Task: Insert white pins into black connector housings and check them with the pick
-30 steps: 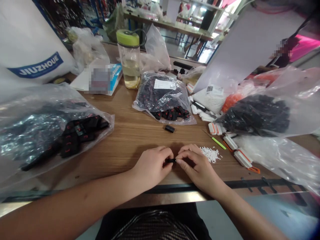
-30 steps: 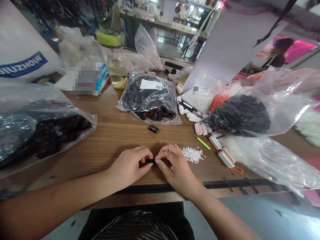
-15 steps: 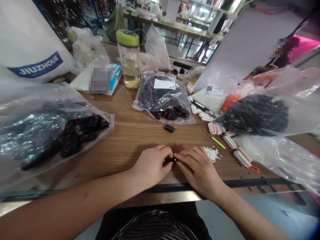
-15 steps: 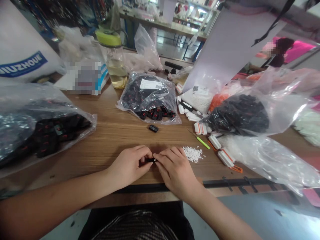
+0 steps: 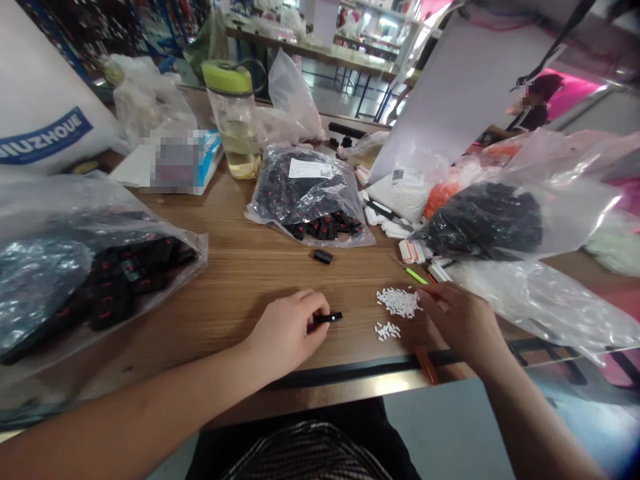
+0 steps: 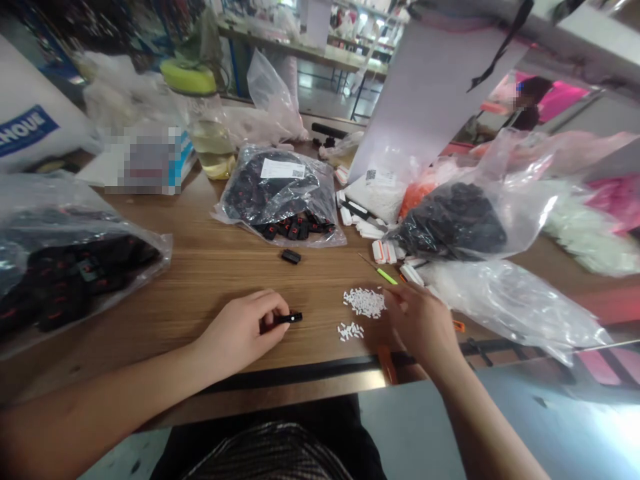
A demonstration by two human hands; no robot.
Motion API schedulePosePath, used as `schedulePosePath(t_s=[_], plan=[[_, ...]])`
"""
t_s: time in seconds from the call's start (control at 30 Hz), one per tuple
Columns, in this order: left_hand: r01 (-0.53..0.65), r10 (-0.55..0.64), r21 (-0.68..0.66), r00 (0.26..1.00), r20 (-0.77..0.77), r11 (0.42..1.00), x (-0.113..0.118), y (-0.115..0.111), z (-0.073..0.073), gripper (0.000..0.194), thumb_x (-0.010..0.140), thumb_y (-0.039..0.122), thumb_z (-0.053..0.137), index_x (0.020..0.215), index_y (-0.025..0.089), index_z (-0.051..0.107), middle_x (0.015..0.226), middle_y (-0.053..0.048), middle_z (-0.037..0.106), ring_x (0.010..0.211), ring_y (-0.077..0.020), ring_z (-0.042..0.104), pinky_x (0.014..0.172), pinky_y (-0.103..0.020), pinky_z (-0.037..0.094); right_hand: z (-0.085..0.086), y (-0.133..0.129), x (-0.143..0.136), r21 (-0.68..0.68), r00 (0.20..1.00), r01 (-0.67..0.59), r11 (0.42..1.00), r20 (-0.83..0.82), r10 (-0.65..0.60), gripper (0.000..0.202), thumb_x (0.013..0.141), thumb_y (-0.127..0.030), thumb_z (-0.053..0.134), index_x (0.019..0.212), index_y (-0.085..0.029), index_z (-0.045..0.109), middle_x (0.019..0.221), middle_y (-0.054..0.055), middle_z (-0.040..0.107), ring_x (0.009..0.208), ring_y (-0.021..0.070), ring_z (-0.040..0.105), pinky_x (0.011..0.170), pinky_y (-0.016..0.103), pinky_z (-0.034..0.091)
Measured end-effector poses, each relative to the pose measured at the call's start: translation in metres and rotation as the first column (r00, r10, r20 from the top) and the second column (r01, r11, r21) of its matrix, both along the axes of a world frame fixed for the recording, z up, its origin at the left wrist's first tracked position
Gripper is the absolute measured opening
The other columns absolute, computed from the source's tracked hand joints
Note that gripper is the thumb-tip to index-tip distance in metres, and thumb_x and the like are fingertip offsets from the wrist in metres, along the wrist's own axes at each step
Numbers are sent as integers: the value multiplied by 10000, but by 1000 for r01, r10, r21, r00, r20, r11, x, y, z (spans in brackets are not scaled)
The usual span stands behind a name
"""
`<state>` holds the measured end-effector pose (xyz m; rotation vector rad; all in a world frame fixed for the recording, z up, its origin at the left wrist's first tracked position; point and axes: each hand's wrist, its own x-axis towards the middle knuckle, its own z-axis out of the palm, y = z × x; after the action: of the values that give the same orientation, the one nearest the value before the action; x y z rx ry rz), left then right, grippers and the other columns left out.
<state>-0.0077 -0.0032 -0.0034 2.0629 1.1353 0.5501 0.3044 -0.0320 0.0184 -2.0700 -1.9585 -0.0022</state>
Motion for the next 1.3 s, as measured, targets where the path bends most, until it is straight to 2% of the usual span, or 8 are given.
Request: schedulePosePath(t_s=[0.1,0.4,0.7,0.8,0.9,1.03,1.13,1.3], plan=[[1,-1,-2,1000,-7,1000,0,0,0,42,818,184,616,857,199,615,810,19,598,634,-116,541,607,-285,404,-4,-3,33,-175,987,138,975,101,-122,276,858,-449,584,872,-256,781,805,49,757,675,248,684,596,352,476],[16,-16,8,1000,9,1000,0,2,-1,41,825,198,616,866,198,617,789,14,592,632,-113,530,592,-267,401,-7,-6,41,-105,993,-117,988,-26,115,287,878,-359,515,892,-232,772,999,82,761,897,278,718,794,430,561],[10,-10,17,1000,15,1000,1,3,0,38,803,189,619,840,197,618,764,15,593,621,-111,526,583,-264,399,-21,-8,49,-133,996,20,991,-84,-32,283,866,-445,575,863,-240,770,944,60,752,822,255,702,755,403,533],[6,-6,7,1000,21,1000,1,3,0,44,800,185,629,841,197,621,771,19,596,622,-110,528,587,-266,400,-15,-4,47,-157,986,102,982,-118,-121,237,816,-434,630,815,-239,764,874,53,752,755,251,691,697,393,522],[-7,8,-15,999,37,1000,2,3,-1,41,794,180,634,831,199,630,769,26,591,616,-107,531,595,-268,404,1,-1,22,-71,968,82,994,-233,-96,237,807,-457,668,833,-236,751,836,51,740,721,235,671,673,382,519],[-20,22,-35,999,44,999,3,3,-1,49,788,159,626,808,201,644,750,29,591,622,-112,539,606,-266,410,19,3,-50,72,840,-304,950,-450,303,149,887,-373,650,856,-244,717,956,59,705,888,213,667,810,377,529],[-23,25,-46,999,45,999,3,3,0,42,790,162,640,804,198,656,729,25,593,628,-118,544,603,-261,407,17,7,-97,92,740,-525,846,-442,507,100,923,-261,613,875,-235,697,994,62,671,952,206,631,852,390,511],[-28,29,-23,998,63,999,2,4,1,49,786,148,655,790,197,654,704,26,581,639,-129,547,601,-262,403,3,14,-115,68,716,-592,803,-413,563,112,925,-178,587,859,-221,667,924,52,652,892,204,592,813,398,488]])
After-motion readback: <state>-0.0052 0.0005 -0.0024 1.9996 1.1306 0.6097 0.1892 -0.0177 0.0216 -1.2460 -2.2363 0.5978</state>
